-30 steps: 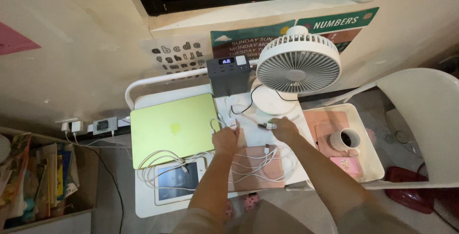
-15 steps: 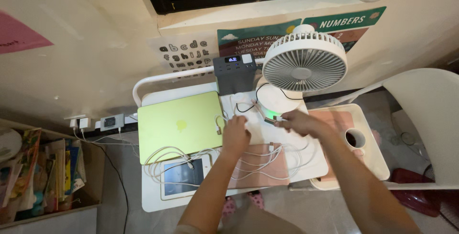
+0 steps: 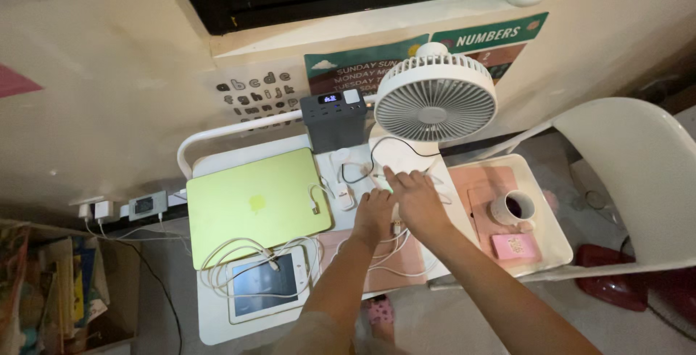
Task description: The person organizes a small white table by unplugging a tablet and a smartwatch, then neatly coils their charging cables and places them on the table. The person also unplugs a power strip and a wall charger, coils their cables, and places them on the table.
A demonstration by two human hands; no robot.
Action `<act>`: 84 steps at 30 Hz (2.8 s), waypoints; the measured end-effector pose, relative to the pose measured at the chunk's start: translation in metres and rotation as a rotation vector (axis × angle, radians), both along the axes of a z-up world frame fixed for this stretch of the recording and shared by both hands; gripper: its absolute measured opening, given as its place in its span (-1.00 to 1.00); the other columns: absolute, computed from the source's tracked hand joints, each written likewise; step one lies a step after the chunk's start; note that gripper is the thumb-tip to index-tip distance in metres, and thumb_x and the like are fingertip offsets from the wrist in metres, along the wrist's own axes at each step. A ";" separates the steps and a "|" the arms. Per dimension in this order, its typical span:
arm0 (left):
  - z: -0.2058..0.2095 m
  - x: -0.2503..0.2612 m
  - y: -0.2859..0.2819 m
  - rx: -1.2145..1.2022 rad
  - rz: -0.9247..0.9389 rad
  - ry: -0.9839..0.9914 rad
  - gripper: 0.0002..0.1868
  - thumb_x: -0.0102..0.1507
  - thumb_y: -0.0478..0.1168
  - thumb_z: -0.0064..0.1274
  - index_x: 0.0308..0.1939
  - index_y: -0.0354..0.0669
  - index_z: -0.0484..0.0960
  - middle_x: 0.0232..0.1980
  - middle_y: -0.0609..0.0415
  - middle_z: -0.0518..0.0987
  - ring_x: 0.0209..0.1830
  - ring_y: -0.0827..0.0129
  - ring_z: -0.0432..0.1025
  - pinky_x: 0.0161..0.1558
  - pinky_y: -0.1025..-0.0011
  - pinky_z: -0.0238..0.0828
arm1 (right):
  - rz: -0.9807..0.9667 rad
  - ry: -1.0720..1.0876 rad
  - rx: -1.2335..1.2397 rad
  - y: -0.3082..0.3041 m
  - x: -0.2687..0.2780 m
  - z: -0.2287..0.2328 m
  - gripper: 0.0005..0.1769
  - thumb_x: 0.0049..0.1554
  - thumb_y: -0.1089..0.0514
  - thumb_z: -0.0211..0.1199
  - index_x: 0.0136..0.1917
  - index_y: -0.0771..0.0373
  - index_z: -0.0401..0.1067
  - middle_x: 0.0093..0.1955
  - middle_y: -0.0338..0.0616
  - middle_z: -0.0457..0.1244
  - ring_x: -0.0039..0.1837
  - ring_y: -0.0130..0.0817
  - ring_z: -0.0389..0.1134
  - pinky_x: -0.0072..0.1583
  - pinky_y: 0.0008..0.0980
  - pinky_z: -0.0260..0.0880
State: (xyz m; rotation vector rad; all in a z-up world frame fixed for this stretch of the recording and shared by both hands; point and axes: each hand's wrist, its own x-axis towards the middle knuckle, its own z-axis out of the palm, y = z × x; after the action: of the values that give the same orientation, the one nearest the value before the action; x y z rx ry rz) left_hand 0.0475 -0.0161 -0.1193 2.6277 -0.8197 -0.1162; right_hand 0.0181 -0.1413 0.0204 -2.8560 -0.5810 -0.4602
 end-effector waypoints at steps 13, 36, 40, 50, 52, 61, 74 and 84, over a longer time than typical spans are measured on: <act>-0.025 -0.011 0.022 -0.275 0.168 0.187 -0.81 0.21 -0.34 0.05 -0.13 -0.16 0.70 -0.13 -0.12 0.61 -0.11 -0.02 0.53 -0.06 0.14 0.47 | -0.209 0.281 0.684 0.001 0.023 -0.172 -0.62 0.17 0.37 0.13 0.23 0.21 0.54 0.03 0.08 0.36 0.02 -0.03 0.39 0.11 -0.17 0.39; -0.033 -0.001 0.026 -0.552 0.347 0.355 -0.78 0.25 -0.28 -0.08 -0.23 -0.28 0.68 -0.25 -0.18 0.64 -0.24 0.01 0.55 -0.19 0.21 0.41 | -0.277 0.370 0.816 0.015 0.031 -0.170 -0.68 0.17 0.31 0.16 0.19 0.21 0.52 0.04 0.04 0.37 -0.06 -0.13 0.40 0.04 -0.21 0.44; -0.048 -0.005 0.017 -1.071 0.600 0.606 -0.66 0.41 -0.22 -0.22 -0.25 -0.38 0.60 -0.32 -0.15 0.53 -0.31 0.08 0.39 -0.25 0.24 0.31 | -0.247 0.394 0.829 0.011 0.048 -0.198 -0.69 0.20 0.30 0.16 0.20 0.21 0.54 0.09 0.05 0.36 -0.02 -0.11 0.43 0.05 -0.23 0.45; -0.032 -0.002 0.036 -0.732 0.506 -0.032 -0.63 0.18 -0.59 -0.08 0.01 -0.26 0.58 0.06 -0.17 0.51 0.00 0.03 0.46 0.04 0.21 0.45 | -0.192 0.336 0.685 0.023 0.051 -0.189 -0.67 0.08 0.34 0.29 0.14 0.23 0.57 0.12 0.05 0.36 0.13 -0.03 0.42 0.17 -0.20 0.44; -0.030 0.000 0.039 -0.809 0.520 0.032 -0.61 0.15 -0.59 -0.10 0.00 -0.25 0.58 0.07 -0.14 0.51 -0.05 0.12 0.50 0.02 0.28 0.48 | -0.176 0.319 0.721 0.024 0.050 -0.176 -0.69 0.10 0.33 0.28 0.13 0.21 0.58 0.12 0.03 0.37 0.14 -0.05 0.42 0.18 -0.23 0.44; -0.021 0.009 0.056 -1.418 0.767 0.515 -0.73 0.31 -0.39 0.07 0.10 -0.20 0.57 0.13 0.02 0.59 0.01 0.35 0.53 0.03 0.39 0.50 | -0.252 0.412 1.116 0.021 0.035 -0.148 -0.70 0.19 0.33 0.19 0.18 0.24 0.57 0.14 -0.06 0.42 0.11 -0.26 0.44 0.17 -0.31 0.43; 0.118 -0.041 0.141 -2.487 0.489 0.948 -0.59 0.42 0.01 -0.16 0.26 -0.04 0.49 0.32 0.13 0.49 0.34 0.27 0.37 0.37 0.17 0.27 | 0.097 0.833 2.540 0.031 0.013 -0.007 -0.54 0.23 0.22 0.03 0.37 0.45 0.29 0.36 0.16 0.25 0.47 0.01 0.24 0.50 -0.08 0.23; 0.191 -0.081 0.169 -2.592 0.405 0.893 -0.51 0.43 0.08 -0.26 0.36 -0.02 0.43 0.39 0.10 0.46 0.36 0.30 0.35 0.37 0.21 0.24 | 0.219 0.848 2.646 0.044 -0.021 0.061 -0.53 0.23 0.19 0.06 0.38 0.40 0.33 0.44 0.16 0.21 0.53 0.01 0.18 0.53 -0.06 0.18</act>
State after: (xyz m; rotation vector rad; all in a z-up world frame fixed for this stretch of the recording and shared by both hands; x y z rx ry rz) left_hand -0.0331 0.1527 0.0713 0.0493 0.2076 -0.0164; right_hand -0.0025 -0.0969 0.0819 -0.2255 0.1294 0.1713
